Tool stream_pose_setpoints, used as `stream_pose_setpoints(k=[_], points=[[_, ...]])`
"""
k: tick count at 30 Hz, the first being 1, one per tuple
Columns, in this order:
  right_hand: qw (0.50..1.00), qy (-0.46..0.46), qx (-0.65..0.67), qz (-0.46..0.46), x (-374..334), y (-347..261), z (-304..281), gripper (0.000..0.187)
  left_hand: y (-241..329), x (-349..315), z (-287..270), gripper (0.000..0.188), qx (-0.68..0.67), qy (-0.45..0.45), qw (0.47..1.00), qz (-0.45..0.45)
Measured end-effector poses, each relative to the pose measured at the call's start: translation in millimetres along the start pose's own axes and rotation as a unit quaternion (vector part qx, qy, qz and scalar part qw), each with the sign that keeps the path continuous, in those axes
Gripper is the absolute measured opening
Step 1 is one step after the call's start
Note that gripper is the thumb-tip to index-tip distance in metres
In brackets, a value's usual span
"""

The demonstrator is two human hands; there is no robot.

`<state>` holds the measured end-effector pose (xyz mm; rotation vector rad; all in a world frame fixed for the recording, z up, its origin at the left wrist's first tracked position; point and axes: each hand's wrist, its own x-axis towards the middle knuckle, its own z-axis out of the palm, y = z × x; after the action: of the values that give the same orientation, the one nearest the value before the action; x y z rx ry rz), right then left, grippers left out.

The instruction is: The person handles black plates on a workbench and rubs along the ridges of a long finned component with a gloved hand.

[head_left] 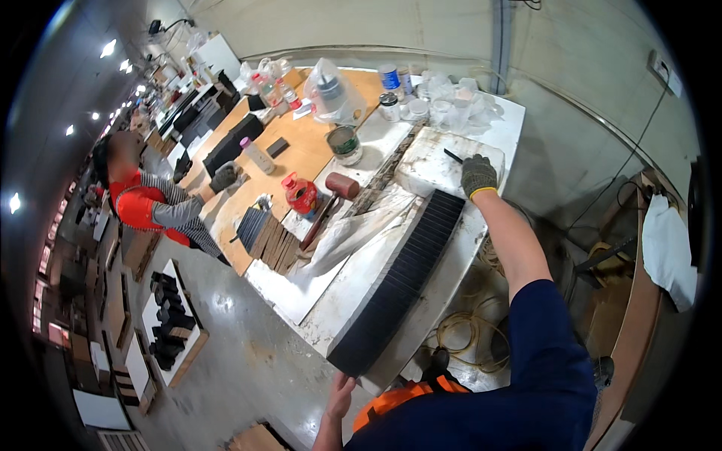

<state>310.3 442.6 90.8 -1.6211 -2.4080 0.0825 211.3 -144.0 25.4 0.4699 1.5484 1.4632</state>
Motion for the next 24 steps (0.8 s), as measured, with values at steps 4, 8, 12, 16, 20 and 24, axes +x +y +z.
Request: stream_pose_setpoints(k=[4, 8, 12, 16, 20, 24], points=[[0.998, 0.051, -0.030, -0.030, 15.8, 13.6, 18.5, 0.023, -12.7, 4.4, -9.2, 0.050, -0.038, 0.015, 0.997, -0.072], [0.978, 0.086, 0.152, 0.115, -0.2, 8.8, 10.7, 0.026, -12.3, 8.3, -7.0, 0.049, -0.084, 0.033, 0.994, -0.069], [0.952, 0.113, 0.282, 0.022, -71.6, 3.3, 15.0, 0.027, 3.2, 18.0, -8.1, 0.048, -0.069, -0.026, 0.994, -0.075], [0.965, 0.050, 0.225, -0.127, -174.3, -77.6, -26.0, 0.023, -23.1, 28.5, -23.5, 0.043, 0.014, -0.002, 0.999, 0.032], [0.953, 0.026, 0.247, -0.174, -236.9, -62.6, -5.9, 0.028, -36.8, 42.4, -20.0, 0.065, 0.231, -0.006, 0.967, 0.109], [0.972, 0.014, 0.158, -0.174, -267.9, -54.4, -0.8, 0.025, -59.0, 44.6, -6.8, 0.094, 0.234, -0.025, 0.972, 0.019]])
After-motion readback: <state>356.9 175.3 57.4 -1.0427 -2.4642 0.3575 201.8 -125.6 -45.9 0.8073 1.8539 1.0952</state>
